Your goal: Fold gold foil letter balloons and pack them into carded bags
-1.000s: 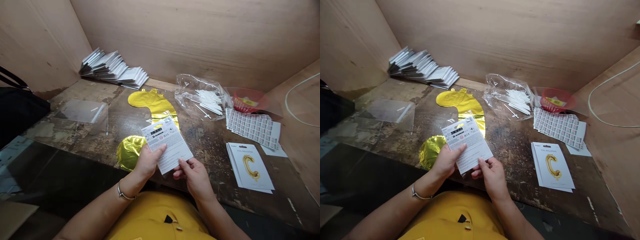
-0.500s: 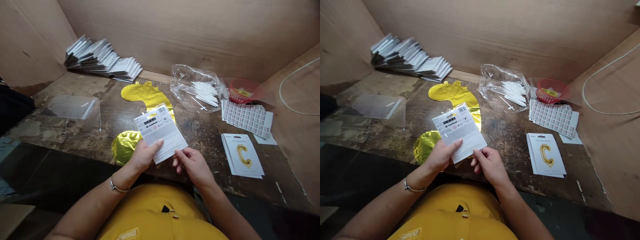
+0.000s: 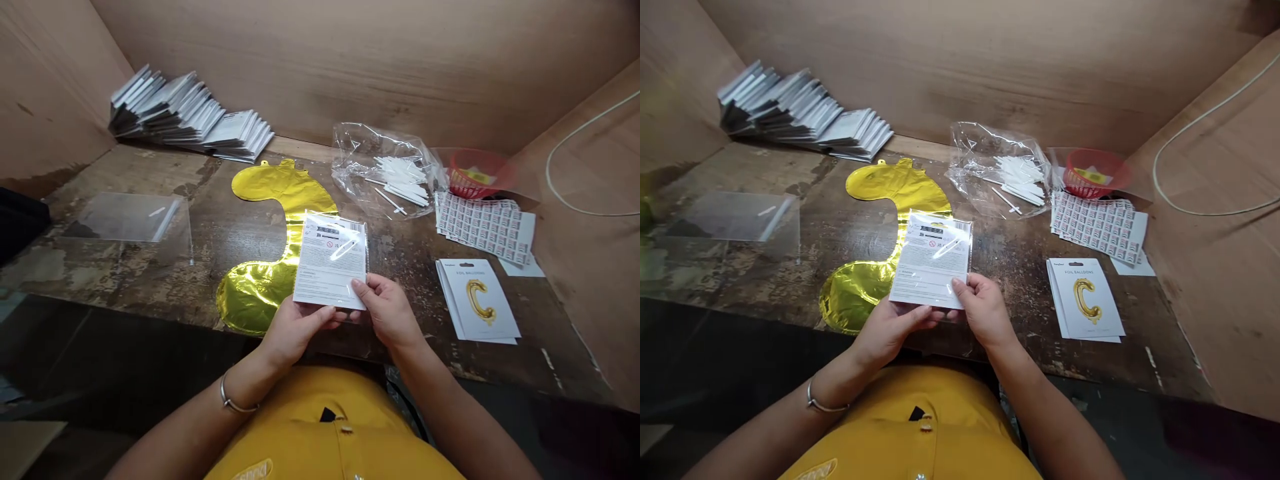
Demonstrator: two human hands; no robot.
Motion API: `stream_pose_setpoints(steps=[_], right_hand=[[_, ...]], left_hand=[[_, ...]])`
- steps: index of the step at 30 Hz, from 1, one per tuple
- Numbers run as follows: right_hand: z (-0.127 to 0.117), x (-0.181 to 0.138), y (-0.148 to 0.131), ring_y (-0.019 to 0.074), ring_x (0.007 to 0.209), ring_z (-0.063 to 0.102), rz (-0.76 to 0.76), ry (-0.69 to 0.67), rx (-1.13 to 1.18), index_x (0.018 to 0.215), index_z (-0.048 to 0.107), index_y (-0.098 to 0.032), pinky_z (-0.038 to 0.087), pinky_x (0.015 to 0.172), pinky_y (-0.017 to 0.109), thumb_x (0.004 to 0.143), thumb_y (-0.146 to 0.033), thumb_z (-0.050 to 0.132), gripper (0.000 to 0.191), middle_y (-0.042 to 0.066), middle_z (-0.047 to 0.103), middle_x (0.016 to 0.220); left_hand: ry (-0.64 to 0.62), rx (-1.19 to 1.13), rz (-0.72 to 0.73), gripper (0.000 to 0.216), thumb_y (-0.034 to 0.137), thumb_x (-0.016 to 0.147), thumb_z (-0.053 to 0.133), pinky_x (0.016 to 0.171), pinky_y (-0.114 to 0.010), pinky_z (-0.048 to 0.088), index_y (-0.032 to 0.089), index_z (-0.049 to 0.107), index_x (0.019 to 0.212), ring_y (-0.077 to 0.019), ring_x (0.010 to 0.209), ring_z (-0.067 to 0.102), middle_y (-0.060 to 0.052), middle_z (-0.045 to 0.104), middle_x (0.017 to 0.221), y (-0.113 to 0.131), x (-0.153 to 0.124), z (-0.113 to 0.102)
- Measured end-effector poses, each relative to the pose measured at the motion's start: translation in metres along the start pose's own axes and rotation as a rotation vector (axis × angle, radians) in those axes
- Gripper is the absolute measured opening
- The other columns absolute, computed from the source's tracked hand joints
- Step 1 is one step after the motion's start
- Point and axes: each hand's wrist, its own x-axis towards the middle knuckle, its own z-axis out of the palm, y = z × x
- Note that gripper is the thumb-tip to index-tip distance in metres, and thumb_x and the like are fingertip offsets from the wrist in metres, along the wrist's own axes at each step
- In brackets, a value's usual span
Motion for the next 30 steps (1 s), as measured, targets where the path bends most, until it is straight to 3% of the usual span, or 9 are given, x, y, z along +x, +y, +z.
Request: stream_pose_setpoints(steps=[2,4,7,10,15,20,25,28,30], right_hand=[[-0.003,-0.006,-0.004,0.0225,0.071,0.065,-0.229,0.104,-0.246,0.106,0.066,-0.016,0.057,0.063,0.039,0.083,-0.052,0.062,0.042,0.009,0.071,0.089],[-0.009,-0.011,-0.01,0.0275,0.095,0.064,-0.579,0.198,-0.537,0.119,0.062,-0.019,0.056,0.082,0.044,0.083,-0.047,0.067,0.046,0.014,0.067,0.113],[-0.017,-0.016,-0.016,0.0254,0.1,0.063,-0.991,0.004,-0.842,0.117,0.066,-0.024,0.054,0.087,0.041,0.085,-0.035,0.069,0.034,0.013,0.065,0.123],[-0.018,-0.016,-0.013,0.0194,0.082,0.065,-1.149,-0.15,-0.923,0.113,0.069,-0.023,0.056,0.074,0.034,0.09,-0.023,0.061,0.024,0.011,0.072,0.111],[-0.016,-0.015,-0.004,0.0193,0.083,0.068,-1.148,-0.177,-0.918,0.114,0.069,-0.022,0.057,0.073,0.035,0.092,-0.021,0.058,0.024,0.011,0.072,0.113],[-0.01,-0.012,0.002,0.0186,0.081,0.068,-1.094,-0.063,-0.919,0.1,0.072,-0.023,0.055,0.071,0.032,0.092,-0.018,0.053,0.021,0.01,0.074,0.103],[-0.004,-0.012,0.003,0.0189,0.078,0.066,-1.09,-0.044,-0.894,0.09,0.07,-0.021,0.054,0.069,0.031,0.09,-0.014,0.054,0.018,0.01,0.073,0.095],[-0.011,-0.016,-0.007,0.0238,0.096,0.063,-0.97,0.017,-0.778,0.095,0.07,-0.022,0.054,0.081,0.037,0.087,-0.026,0.063,0.011,0.012,0.067,0.114],[-0.017,-0.017,-0.014,0.0274,0.106,0.061,-0.789,0.133,-0.632,0.112,0.065,-0.022,0.053,0.087,0.042,0.086,-0.042,0.064,0.033,0.015,0.06,0.127]], left_hand=[[0.038,-0.003,-0.009,0.035,0.035,0.07,0.081,0.071,-0.027,0.059,0.013,0.071,0.095,-0.0176,0.074,0.071,-0.01,0.075,0.088,-0.002,-0.001,0.003],[0.022,0.002,-0.021,0.034,0.033,0.069,0.082,0.071,-0.027,0.058,0.013,0.072,0.095,-0.017,0.075,0.07,-0.01,0.075,0.089,-0.003,-0.001,0.004],[-0.015,-0.001,-0.015,0.033,0.03,0.071,0.081,0.072,-0.026,0.057,0.016,0.072,0.099,-0.016,0.078,0.069,-0.008,0.074,0.098,-0.004,-0.002,0.004],[-0.016,0.005,-0.014,0.03,0.03,0.073,0.079,0.074,-0.027,0.057,0.018,0.072,0.1,-0.0164,0.081,0.068,-0.007,0.073,0.105,-0.005,-0.004,0.005],[0.0,0.085,0.051,0.026,0.032,0.073,0.078,0.074,-0.029,0.056,0.016,0.074,0.093,-0.017,0.078,0.067,-0.008,0.074,0.094,-0.002,-0.006,0.007],[-0.062,0.069,0.027,0.032,0.037,0.076,0.076,0.076,-0.029,0.056,0.014,0.074,0.099,-0.0169,0.078,0.068,-0.009,0.074,0.094,-0.007,-0.002,0.008],[-0.041,0.067,0.004,0.035,0.039,0.075,0.078,0.073,-0.025,0.056,0.014,0.073,0.1,-0.0152,0.076,0.068,-0.009,0.075,0.09,-0.008,-0.003,0.009],[-0.061,0.039,-0.022,0.031,0.037,0.074,0.078,0.069,-0.024,0.056,0.013,0.074,0.093,-0.0148,0.073,0.068,-0.009,0.074,0.085,-0.003,-0.005,0.006],[-0.026,0.001,-0.038,0.03,0.035,0.072,0.08,0.067,-0.025,0.057,0.013,0.074,0.091,-0.0163,0.073,0.07,-0.01,0.075,0.087,0.001,-0.005,0.003]])
